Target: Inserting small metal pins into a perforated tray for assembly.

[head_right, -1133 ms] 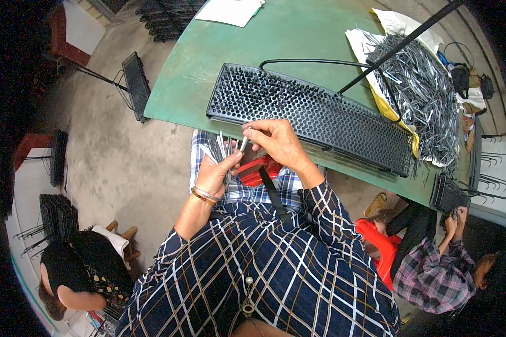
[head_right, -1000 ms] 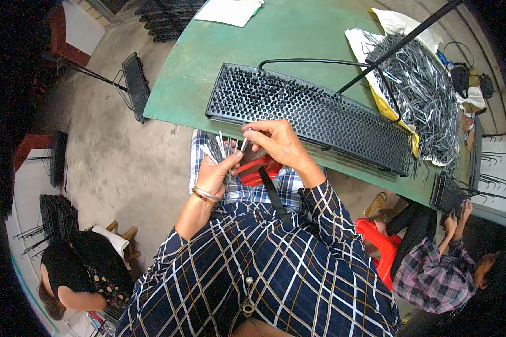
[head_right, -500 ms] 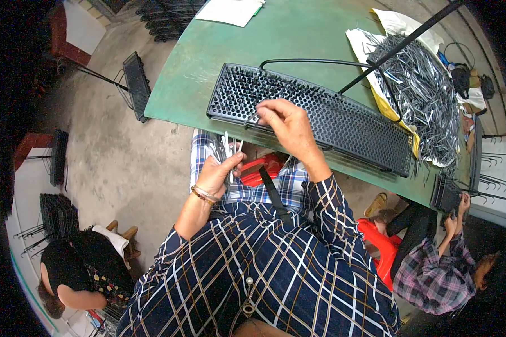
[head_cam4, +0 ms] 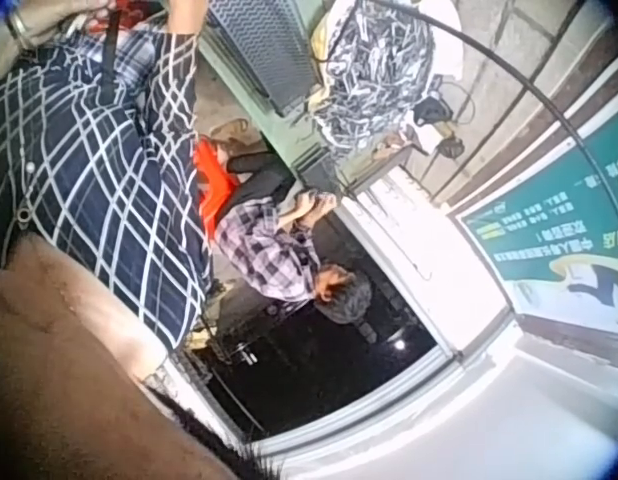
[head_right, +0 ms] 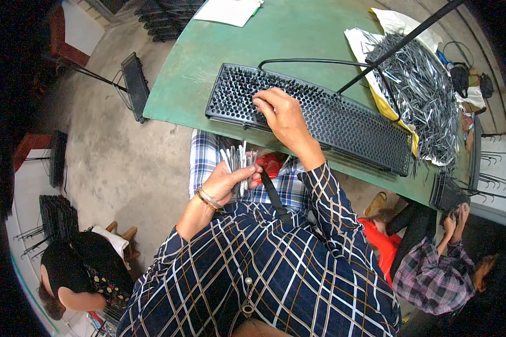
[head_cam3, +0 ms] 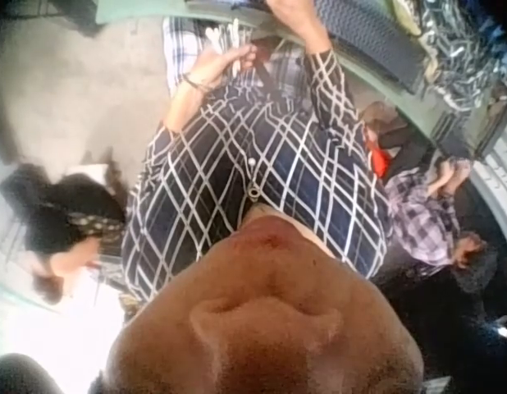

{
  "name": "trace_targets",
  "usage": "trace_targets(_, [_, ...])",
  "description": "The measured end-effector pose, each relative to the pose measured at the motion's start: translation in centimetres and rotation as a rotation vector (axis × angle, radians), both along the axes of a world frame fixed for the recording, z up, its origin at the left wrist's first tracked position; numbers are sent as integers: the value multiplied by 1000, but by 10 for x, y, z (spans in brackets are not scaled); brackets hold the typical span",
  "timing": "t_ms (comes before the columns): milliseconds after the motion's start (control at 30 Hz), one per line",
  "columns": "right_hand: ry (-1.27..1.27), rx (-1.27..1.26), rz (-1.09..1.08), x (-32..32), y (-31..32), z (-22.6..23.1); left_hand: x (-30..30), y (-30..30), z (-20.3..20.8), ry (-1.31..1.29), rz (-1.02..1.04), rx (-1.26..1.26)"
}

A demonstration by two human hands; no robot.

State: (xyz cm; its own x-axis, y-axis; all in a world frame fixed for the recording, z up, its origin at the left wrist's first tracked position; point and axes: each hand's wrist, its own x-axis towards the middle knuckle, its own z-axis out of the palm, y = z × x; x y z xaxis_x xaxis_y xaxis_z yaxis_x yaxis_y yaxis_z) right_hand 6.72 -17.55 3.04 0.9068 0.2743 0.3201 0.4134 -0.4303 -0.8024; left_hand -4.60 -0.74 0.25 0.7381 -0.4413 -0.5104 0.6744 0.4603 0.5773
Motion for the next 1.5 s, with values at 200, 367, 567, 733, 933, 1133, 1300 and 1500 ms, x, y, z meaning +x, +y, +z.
trace_targets(200, [-56, -71, 13, 3, -1, 2, 0, -2, 4, -17, -26, 17])
trace_targets(367, [-91, -105, 17, 5, 1, 0, 0, -2, 1, -19, -25, 4])
trace_targets(567, [-154, -175, 30, 2, 1, -6, -1, -5, 9, -21, -31, -11])
trace_targets(733, [-257, -336, 21, -3, 4, -10, 0, -5, 8, -43, -41, 4])
trace_targets(933, [-251, -174, -67, -5, 11, -6, -2, 2, 6, -30, -3, -17])
trace_targets(1133, [442, -60, 167, -31, -4, 0, 7, 4, 9, -118, 105, 8])
trace_targets(1300, [732, 328, 168, -50, 3, -4, 8, 4, 9, -116, 162, 0])
trace_targets(1500, [788, 345, 116, -48, 5, 3, 5, 4, 11, -74, 152, 25])
